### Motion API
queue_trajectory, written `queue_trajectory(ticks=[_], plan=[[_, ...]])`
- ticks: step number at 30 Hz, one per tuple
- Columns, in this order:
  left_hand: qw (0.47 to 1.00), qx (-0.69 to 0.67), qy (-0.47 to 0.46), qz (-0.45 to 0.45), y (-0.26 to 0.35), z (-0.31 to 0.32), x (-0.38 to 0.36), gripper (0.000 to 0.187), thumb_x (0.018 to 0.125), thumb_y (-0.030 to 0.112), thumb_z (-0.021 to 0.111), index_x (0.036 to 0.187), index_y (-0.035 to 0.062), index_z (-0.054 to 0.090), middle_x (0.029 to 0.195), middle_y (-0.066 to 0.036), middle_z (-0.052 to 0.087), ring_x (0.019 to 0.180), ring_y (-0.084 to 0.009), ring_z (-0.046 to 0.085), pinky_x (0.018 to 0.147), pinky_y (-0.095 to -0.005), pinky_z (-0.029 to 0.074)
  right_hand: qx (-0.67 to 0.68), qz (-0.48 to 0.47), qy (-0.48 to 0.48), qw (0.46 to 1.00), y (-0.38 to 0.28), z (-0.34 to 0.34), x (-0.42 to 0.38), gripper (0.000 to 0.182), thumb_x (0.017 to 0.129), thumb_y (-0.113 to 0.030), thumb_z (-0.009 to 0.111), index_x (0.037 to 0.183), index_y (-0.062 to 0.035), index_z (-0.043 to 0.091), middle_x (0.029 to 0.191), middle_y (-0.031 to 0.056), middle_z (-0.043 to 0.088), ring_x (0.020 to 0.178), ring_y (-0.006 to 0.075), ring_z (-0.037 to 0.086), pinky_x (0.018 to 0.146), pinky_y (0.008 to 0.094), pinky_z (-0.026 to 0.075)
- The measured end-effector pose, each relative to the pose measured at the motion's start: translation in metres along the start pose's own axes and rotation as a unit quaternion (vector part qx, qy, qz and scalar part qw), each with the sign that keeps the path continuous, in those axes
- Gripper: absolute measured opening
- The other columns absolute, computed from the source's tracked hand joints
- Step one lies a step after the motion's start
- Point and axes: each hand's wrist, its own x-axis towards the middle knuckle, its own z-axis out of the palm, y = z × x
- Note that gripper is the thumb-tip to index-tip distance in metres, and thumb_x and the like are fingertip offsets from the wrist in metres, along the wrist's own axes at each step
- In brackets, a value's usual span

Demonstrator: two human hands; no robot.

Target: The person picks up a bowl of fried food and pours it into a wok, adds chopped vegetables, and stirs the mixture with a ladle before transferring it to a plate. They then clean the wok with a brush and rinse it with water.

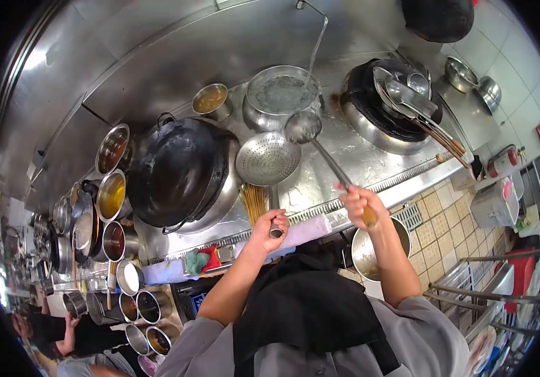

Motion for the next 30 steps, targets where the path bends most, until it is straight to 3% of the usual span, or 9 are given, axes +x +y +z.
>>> queue_trajectory(ticks=[4, 7, 14, 17, 18, 20, 21, 26, 30], plan=[[0.989, 0.133, 0.052, 0.049, -0.027, 0.013, 0.006, 0.01, 0.086, 0.006, 0.053, 0.081, 0.0035, 0.045, 0.065, 0.0, 0.046, 0.052, -0.0079, 0.045, 0.045, -0.0214, 0.04, -0.274, -0.072, 0.143, 0.948, 0.043, 0.002, -0.06, 0.031, 0.09, -0.012, 0.051, 0.119, -0.0029, 0.045, 0.067, -0.0009, 0.041, 0.046, 0.0033, 0.037, 0.039, 0.0189, 0.033], [0.974, 0.207, 0.071, 0.06, -0.042, 0.029, 0.017, 0.012, 0.086, 0.007, 0.053, 0.078, 0.0034, 0.045, 0.065, -0.002, 0.046, 0.052, -0.009, 0.046, 0.046, -0.0232, 0.04, -0.295, -0.06, 0.21, 0.93, 0.068, 0.019, -0.09, 0.032, 0.089, -0.013, 0.052, 0.119, -0.0031, 0.045, 0.067, -0.0008, 0.04, 0.046, 0.0034, 0.035, 0.04, 0.0199, 0.033], [0.946, 0.317, 0.065, -0.02, -0.045, 0.057, 0.035, 0.01, 0.085, 0.006, 0.053, 0.08, 0.0019, 0.045, 0.068, -0.006, 0.049, 0.052, -0.0104, 0.047, 0.045, -0.0256, 0.041, -0.152, -0.08, 0.107, 0.979, 0.078, -0.009, -0.07, 0.035, 0.091, -0.014, 0.051, 0.124, -0.0075, 0.04, 0.068, -0.0004, 0.039, 0.05, 0.0055, 0.036, 0.043, 0.0221, 0.034], [0.904, 0.422, 0.053, 0.025, -0.042, 0.057, 0.021, 0.012, 0.084, 0.003, 0.053, 0.089, 0.0027, 0.041, 0.068, -0.006, 0.049, 0.052, -0.0125, 0.048, 0.042, -0.0281, 0.041, -0.377, -0.127, 0.264, 0.879, 0.08, -0.038, -0.047, 0.042, 0.091, -0.01, 0.049, 0.129, -0.0079, 0.033, 0.068, 0.0025, 0.046, 0.052, 0.0095, 0.045, 0.047, 0.0265, 0.041], [0.903, 0.425, 0.053, 0.023, -0.04, 0.056, 0.015, 0.012, 0.084, 0.003, 0.053, 0.089, 0.0027, 0.041, 0.068, -0.006, 0.049, 0.052, -0.0125, 0.048, 0.042, -0.0281, 0.041, -0.375, -0.13, 0.264, 0.879, 0.082, -0.054, -0.047, 0.042, 0.091, -0.01, 0.049, 0.129, -0.0079, 0.033, 0.068, 0.0025, 0.046, 0.052, 0.0095, 0.045, 0.047, 0.0265, 0.041], [0.837, 0.53, 0.076, 0.117, -0.037, 0.054, 0.001, 0.015, 0.084, 0.003, 0.053, 0.092, 0.0039, 0.04, 0.068, -0.007, 0.049, 0.051, -0.0139, 0.048, 0.042, -0.0293, 0.042, -0.676, -0.167, 0.383, 0.607, 0.086, -0.086, -0.06, 0.05, 0.089, -0.01, 0.051, 0.133, -0.0058, 0.027, 0.068, 0.011, 0.055, 0.056, 0.0207, 0.056, 0.053, 0.0352, 0.045], [0.807, 0.565, 0.089, 0.148, -0.035, 0.051, -0.003, 0.016, 0.085, 0.003, 0.053, 0.093, 0.0047, 0.039, 0.068, -0.007, 0.048, 0.051, -0.0146, 0.048, 0.043, -0.0304, 0.043, -0.746, -0.192, 0.373, 0.518, 0.086, -0.094, -0.071, 0.056, 0.087, -0.012, 0.053, 0.134, -0.0032, 0.024, 0.069, 0.0199, 0.059, 0.063, 0.0335, 0.061, 0.06, 0.0421, 0.046], [0.79, 0.572, 0.104, 0.192, -0.037, 0.051, -0.015, 0.012, 0.086, 0.002, 0.049, 0.09, 0.0039, 0.037, 0.067, -0.007, 0.047, 0.051, -0.015, 0.049, 0.042, -0.0314, 0.044, -0.814, -0.207, 0.302, 0.452, 0.097, -0.116, -0.087, 0.06, 0.086, -0.013, 0.054, 0.137, -0.0046, 0.023, 0.071, 0.0234, 0.06, 0.072, 0.042, 0.06, 0.065, 0.0442, 0.046], [0.9, 0.39, 0.06, 0.187, -0.036, 0.026, -0.006, 0.014, 0.086, 0.003, 0.052, 0.095, 0.0053, 0.04, 0.068, -0.005, 0.047, 0.051, -0.0129, 0.047, 0.044, -0.0289, 0.042, -0.836, -0.178, 0.261, 0.449, 0.082, -0.099, -0.049, 0.058, 0.086, -0.015, 0.055, 0.136, -0.0044, 0.027, 0.075, 0.0231, 0.062, 0.075, 0.0423, 0.06, 0.067, 0.0437, 0.046]])
